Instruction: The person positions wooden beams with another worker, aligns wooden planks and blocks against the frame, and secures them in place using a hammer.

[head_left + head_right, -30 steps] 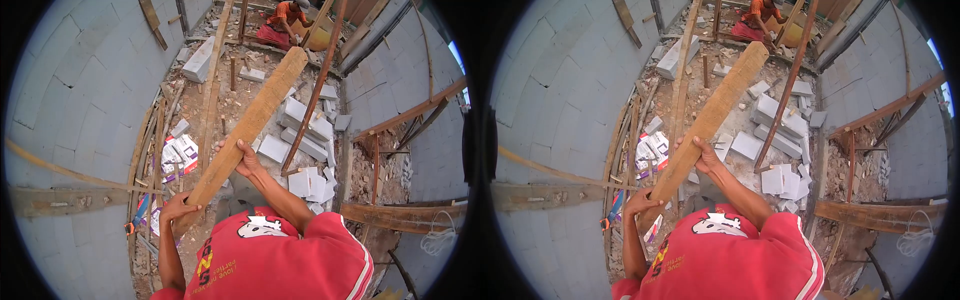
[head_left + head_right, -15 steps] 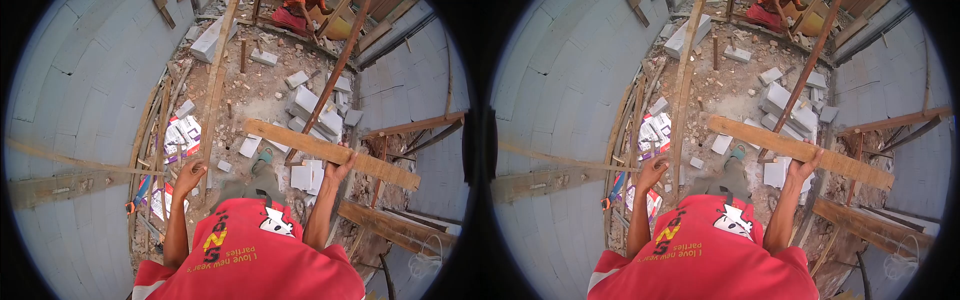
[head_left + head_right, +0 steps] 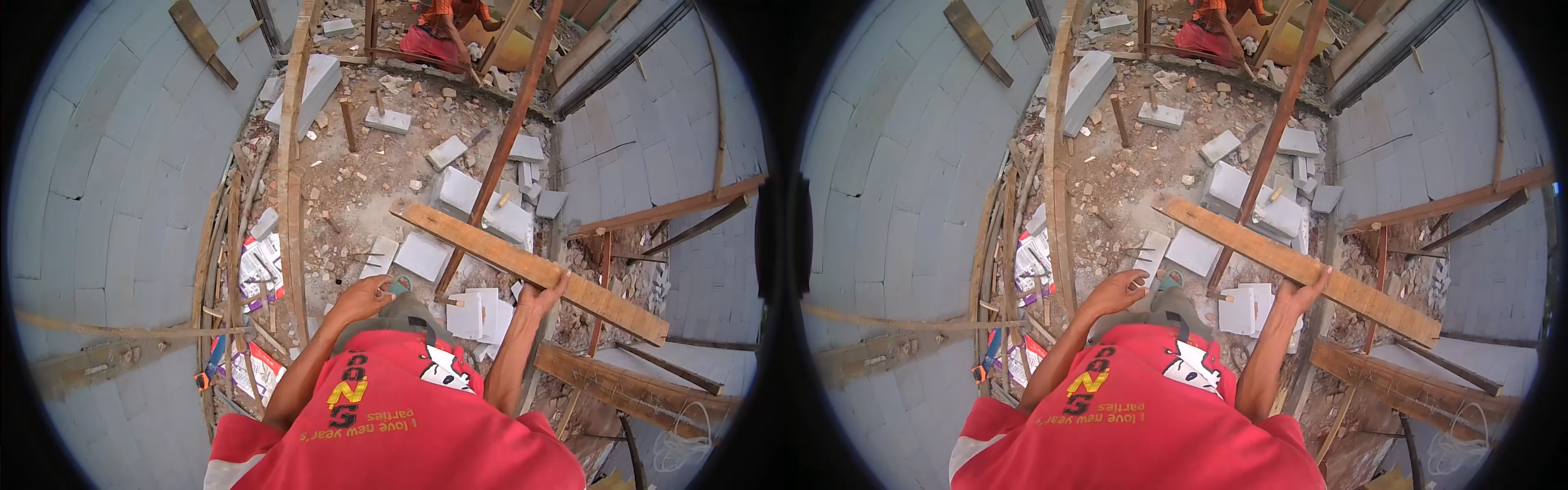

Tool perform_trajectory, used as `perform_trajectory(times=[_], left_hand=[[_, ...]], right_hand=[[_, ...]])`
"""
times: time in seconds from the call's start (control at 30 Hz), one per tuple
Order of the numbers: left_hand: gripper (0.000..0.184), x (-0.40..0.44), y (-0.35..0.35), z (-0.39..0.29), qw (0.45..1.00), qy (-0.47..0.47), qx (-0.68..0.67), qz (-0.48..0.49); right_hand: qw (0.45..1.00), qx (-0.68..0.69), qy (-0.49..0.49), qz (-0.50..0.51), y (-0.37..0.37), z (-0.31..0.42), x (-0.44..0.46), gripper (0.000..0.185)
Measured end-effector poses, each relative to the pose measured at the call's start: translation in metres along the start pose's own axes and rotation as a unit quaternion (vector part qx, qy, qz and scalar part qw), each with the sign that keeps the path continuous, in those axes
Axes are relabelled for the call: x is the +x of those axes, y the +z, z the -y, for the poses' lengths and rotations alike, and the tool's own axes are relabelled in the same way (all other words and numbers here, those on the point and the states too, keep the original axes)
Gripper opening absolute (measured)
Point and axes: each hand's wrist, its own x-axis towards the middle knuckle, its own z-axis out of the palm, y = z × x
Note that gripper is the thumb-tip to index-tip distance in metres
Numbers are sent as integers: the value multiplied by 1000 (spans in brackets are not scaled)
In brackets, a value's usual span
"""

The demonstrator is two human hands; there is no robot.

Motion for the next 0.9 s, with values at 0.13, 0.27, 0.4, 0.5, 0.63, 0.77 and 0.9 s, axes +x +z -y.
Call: perform_trajectory(times=[0.13,0.27,0.4,0.5,0.63,0.77,0.9], left_hand=[[42,49,0,-24,998,45,40,28],[43,76,-2,-60,994,96,58,-3],[48,112,-11,-97,985,152,73,-23],[58,156,-20,-112,970,208,100,-77],[71,225,-43,-127,962,224,100,-122],[83,304,-84,-131,967,171,72,-175],[89,400,-137,-100,973,113,58,-194]], right_hand=[[999,-30,-45,3,51,5,5,51],[992,-65,-66,82,91,2,9,50],[975,-95,-114,166,136,-23,18,46],[959,-145,-144,194,170,-52,16,43],[937,-191,-145,255,216,-110,27,40],[938,-193,-118,264,270,-202,47,37],[938,-204,-52,274,314,-307,88,32]])
